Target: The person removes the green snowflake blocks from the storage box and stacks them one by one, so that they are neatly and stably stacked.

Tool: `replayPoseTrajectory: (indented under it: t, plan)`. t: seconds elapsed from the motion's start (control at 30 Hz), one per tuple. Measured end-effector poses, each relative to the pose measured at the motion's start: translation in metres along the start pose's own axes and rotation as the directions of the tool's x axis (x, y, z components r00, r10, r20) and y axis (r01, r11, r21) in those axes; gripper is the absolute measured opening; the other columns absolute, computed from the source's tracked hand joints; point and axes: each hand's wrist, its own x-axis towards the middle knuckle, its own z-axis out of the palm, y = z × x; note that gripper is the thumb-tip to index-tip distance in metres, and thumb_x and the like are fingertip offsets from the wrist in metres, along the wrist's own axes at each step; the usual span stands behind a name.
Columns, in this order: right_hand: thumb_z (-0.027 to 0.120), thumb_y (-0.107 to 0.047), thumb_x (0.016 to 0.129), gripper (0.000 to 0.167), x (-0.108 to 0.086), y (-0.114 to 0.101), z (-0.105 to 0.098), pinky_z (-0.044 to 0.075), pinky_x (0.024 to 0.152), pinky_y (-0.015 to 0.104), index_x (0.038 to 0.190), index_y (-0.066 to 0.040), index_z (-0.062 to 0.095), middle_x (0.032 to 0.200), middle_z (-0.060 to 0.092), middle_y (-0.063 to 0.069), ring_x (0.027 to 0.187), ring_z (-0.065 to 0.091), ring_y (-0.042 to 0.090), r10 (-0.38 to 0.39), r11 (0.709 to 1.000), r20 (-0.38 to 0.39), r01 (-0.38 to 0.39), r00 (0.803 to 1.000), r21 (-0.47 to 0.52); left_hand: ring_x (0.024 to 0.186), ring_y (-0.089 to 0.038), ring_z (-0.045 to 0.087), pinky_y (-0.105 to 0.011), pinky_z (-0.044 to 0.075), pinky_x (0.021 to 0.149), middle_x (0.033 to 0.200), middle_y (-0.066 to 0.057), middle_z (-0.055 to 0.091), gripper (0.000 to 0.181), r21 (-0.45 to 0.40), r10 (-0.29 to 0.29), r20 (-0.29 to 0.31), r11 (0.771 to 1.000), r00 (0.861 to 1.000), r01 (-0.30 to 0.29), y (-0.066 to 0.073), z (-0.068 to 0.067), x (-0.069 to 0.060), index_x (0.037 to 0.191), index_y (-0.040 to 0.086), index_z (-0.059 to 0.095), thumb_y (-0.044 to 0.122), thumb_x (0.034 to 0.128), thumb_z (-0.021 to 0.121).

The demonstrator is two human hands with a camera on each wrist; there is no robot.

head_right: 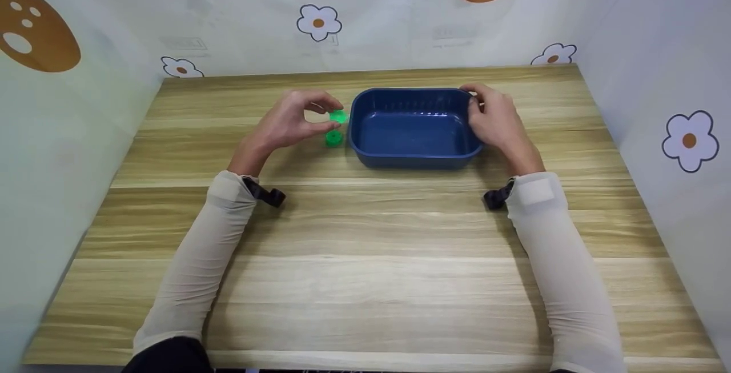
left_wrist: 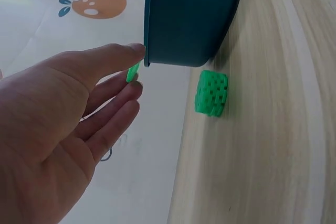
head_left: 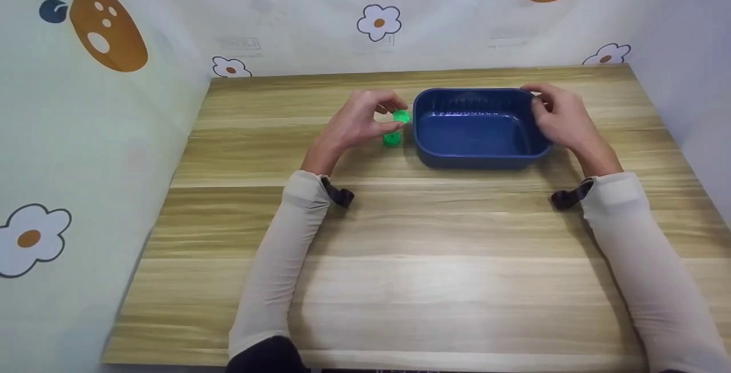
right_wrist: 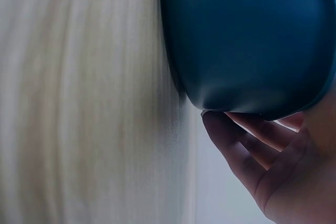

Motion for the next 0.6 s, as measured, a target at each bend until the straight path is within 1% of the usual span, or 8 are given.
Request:
replayPoseTrajectory:
  t: [0.1,0.2,0.3,0.4,0.6]
  plan:
    - [0.047,-0.011,0.108,0.042,0.0,0.0,0.0,0.045,0.068,0.011,0.144,-0.01,0.069,0.113,0.075,0.023,0.082,0.06,0.002,0.004,1.0,-0.005,-0.004,1.0,-0.005,0.11,-0.028,0.072,-0.049,0.059,0.104,0.117,-0.01,0.08,0.026,0.011,0.013,0.006,1.0,1.0,-0.013,-0.006,-0.002,-0.002,0.119,0.003,0.079,0.012,0.0951,0.083]
    - [0.047,-0.011,0.107,0.042,-0.001,0.001,0.0,0.045,0.068,0.01,0.143,-0.011,0.07,0.113,0.075,0.023,0.081,0.06,0.0,0.001,1.0,-0.012,-0.001,1.0,-0.002,0.111,-0.028,0.071,-0.049,0.058,0.104,0.118,-0.01,0.08,0.026,0.02,0.002,0.022,1.0,1.0,-0.003,-0.01,-0.002,-0.005,0.119,0.002,0.078,0.01,0.0943,0.083]
    - [0.048,-0.011,0.108,0.041,-0.001,0.001,0.0,0.045,0.067,0.01,0.142,-0.011,0.07,0.111,0.075,0.024,0.08,0.059,-0.001,-0.003,1.0,-0.018,0.003,1.0,0.003,0.113,-0.028,0.07,-0.046,0.058,0.106,0.12,-0.01,0.08,0.028,0.033,-0.029,0.052,0.999,0.998,0.027,-0.014,-0.002,-0.007,0.121,0.002,0.078,0.009,0.0944,0.082]
    - [0.048,-0.012,0.108,0.041,-0.001,0.0,0.0,0.046,0.067,0.01,0.143,-0.011,0.07,0.113,0.075,0.023,0.082,0.06,0.001,0.002,1.0,-0.009,-0.002,1.0,0.002,0.115,-0.028,0.069,-0.043,0.056,0.107,0.123,-0.01,0.079,0.031,0.042,-0.056,0.084,0.998,0.995,0.052,-0.017,-0.002,-0.008,0.124,0.001,0.077,0.01,0.0947,0.082]
    - [0.047,-0.012,0.109,0.041,0.0,-0.001,-0.001,0.048,0.066,0.011,0.144,-0.011,0.069,0.116,0.075,0.023,0.084,0.062,0.005,0.006,1.0,0.004,-0.006,1.0,0.001,0.121,-0.026,0.068,-0.041,0.052,0.113,0.129,-0.011,0.077,0.039,0.021,-0.108,0.143,0.994,0.984,0.106,-0.023,-0.001,-0.01,0.131,0.002,0.073,0.013,0.0952,0.083]
